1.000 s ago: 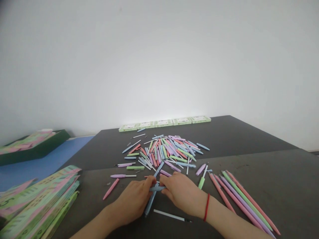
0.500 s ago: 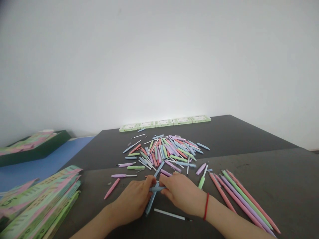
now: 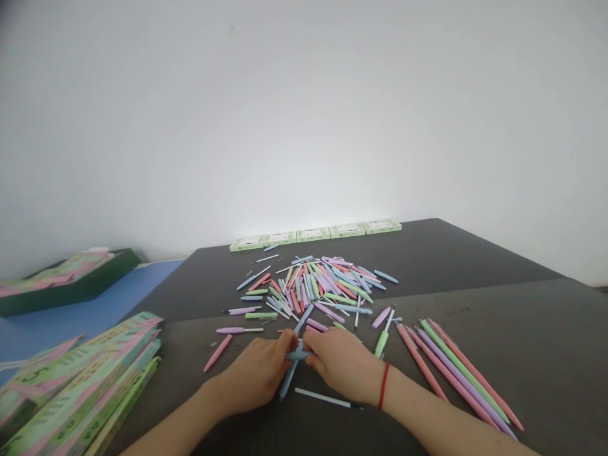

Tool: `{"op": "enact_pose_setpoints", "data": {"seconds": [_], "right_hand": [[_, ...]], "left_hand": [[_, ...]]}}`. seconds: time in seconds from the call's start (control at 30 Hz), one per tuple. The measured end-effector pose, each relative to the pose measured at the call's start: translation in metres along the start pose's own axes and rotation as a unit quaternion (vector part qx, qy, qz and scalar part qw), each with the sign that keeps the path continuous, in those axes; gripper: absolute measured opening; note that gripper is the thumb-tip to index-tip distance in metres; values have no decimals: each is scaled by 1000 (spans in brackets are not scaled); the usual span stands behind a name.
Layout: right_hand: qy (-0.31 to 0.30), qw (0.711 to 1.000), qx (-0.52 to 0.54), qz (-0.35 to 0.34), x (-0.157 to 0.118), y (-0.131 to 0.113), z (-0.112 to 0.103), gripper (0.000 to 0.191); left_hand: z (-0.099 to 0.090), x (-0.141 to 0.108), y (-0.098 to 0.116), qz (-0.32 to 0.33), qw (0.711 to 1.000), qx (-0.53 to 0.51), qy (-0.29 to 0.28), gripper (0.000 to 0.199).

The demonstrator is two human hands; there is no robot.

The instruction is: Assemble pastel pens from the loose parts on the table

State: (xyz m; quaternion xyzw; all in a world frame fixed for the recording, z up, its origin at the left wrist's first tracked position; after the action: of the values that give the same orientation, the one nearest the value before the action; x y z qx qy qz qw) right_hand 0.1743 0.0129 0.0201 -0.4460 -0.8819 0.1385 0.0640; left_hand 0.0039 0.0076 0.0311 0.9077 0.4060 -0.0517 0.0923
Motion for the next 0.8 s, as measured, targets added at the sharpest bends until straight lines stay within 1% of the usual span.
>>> {"op": "enact_pose_setpoints", "data": {"seconds": [0.13, 0.23, 0.37, 0.43, 0.53, 0.63, 0.73, 0.8], "right_hand": [[10, 999, -34, -20, -1, -3, -3, 6], [30, 997, -51, -43, -1, -6, -7, 8], [34, 994, -77, -76, 1, -8, -8, 8], [40, 994, -71, -77, 2, -7, -7, 8], [55, 997, -21, -41, 4, 0, -5, 11], [49, 996, 72, -11, 6, 7, -2, 12], [38, 986, 163, -15, 8, 11, 2, 13], [45, 981, 190, -13, 9, 10, 3, 13]], "left_hand": [[-1, -1, 0, 0, 1000, 7, -3, 19], [-2, -3, 0, -2, 1000, -13, 9, 16], [-4, -5, 0, -1, 999, -36, 9, 14], [-6, -6, 0, -2, 999, -41, 11, 15], [-11, -8, 1, -8, 998, -50, 24, 21], [-15, -9, 1, -16, 999, -37, 31, 26], [-14, -7, -1, -7, 999, -18, 43, 22], [-12, -5, -3, -2, 999, -9, 50, 13]]}}
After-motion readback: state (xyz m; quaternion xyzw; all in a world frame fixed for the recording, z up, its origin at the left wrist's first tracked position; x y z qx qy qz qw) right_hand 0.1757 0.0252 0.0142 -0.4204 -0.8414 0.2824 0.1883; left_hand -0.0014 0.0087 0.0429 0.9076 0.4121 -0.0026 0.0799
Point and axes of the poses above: each hand's wrist, its own x-axis towards the middle knuckle, its own z-axis out of the palm, y = z × x, the point moved 2 cm from there along x, towards the middle knuckle, and after that the axes turned 2 degrees about -y, right-handed, at the moved point
